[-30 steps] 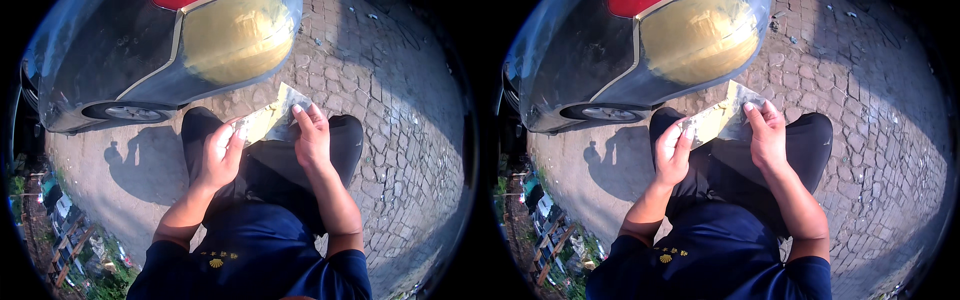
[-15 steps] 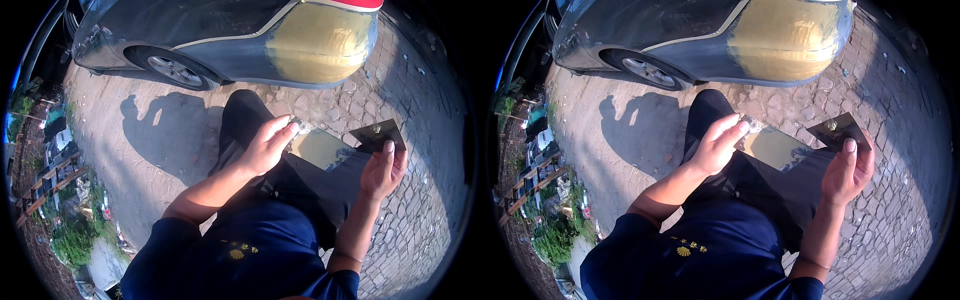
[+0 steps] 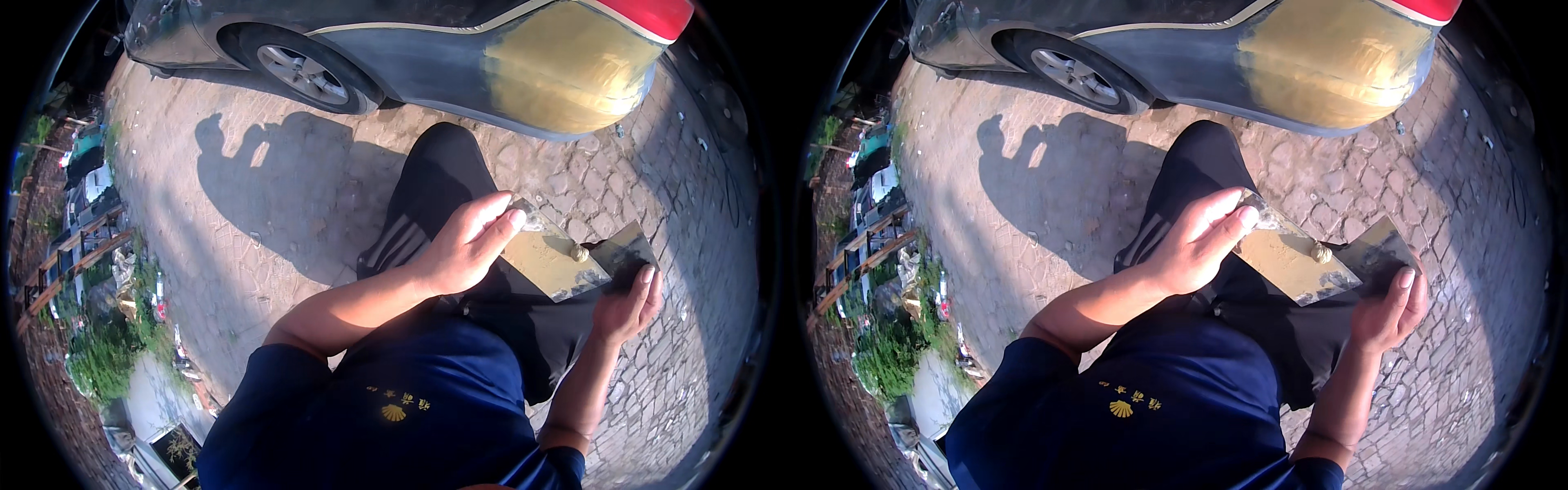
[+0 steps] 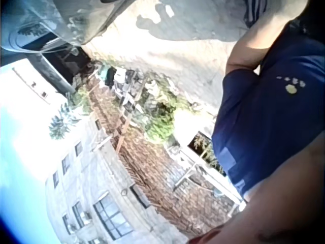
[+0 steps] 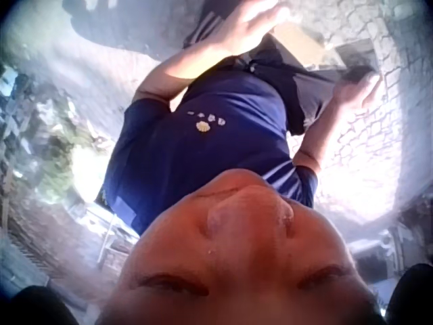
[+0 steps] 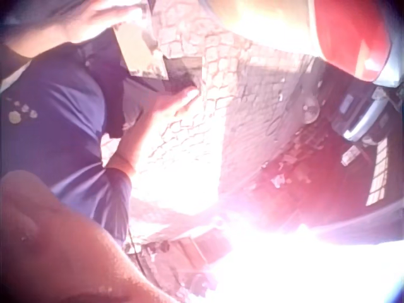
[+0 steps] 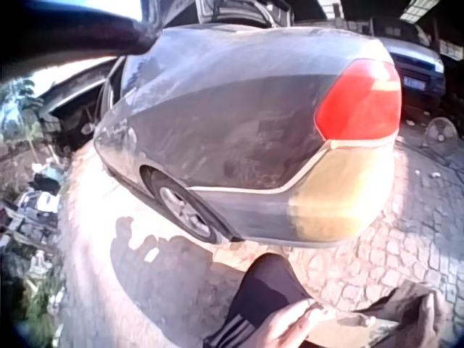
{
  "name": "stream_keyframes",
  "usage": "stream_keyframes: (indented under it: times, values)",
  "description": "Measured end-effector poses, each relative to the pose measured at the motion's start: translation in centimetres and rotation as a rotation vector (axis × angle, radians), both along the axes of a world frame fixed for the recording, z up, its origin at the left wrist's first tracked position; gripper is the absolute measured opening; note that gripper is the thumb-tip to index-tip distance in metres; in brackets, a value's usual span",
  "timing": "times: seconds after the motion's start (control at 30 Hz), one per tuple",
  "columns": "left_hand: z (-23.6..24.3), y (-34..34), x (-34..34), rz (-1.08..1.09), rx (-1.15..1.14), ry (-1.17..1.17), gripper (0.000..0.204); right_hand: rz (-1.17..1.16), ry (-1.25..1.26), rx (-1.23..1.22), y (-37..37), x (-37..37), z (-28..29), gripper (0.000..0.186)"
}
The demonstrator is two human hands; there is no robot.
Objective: The person applies yellow body filler to a car's rear panel using a plastic scraper, smoothing the material across the surface to repair a damaged area.
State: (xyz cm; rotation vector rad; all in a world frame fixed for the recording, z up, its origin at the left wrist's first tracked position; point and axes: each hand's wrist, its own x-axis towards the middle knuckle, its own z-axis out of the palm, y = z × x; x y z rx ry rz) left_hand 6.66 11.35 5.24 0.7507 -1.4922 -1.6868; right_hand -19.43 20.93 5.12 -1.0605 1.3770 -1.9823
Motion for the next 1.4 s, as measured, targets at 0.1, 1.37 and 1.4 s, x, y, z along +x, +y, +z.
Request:
stream_keyframes:
  times: [0.1, 1.37, 1.4]
  values:
    - [-0.7, 0.8, -0.2, 0.075, -0.013, -0.039, 0.02, -0.002, -0.317, -0.109, -0.2, 2.3, 1.1, 0.023]
    - [-1.6, -3.3, 17.4, 0.894, -0.087, 0.102, 0.031, 0.5, 1.039, -0.461, -17.5, 25.3, -1.5, 0.043]
    - [-2.0, -4.5, 18.5, 0.925, -0.114, 0.062, 0.031, 0.603, 1.04, -0.388, -18.0, 25.7, -1.5, 0.041]
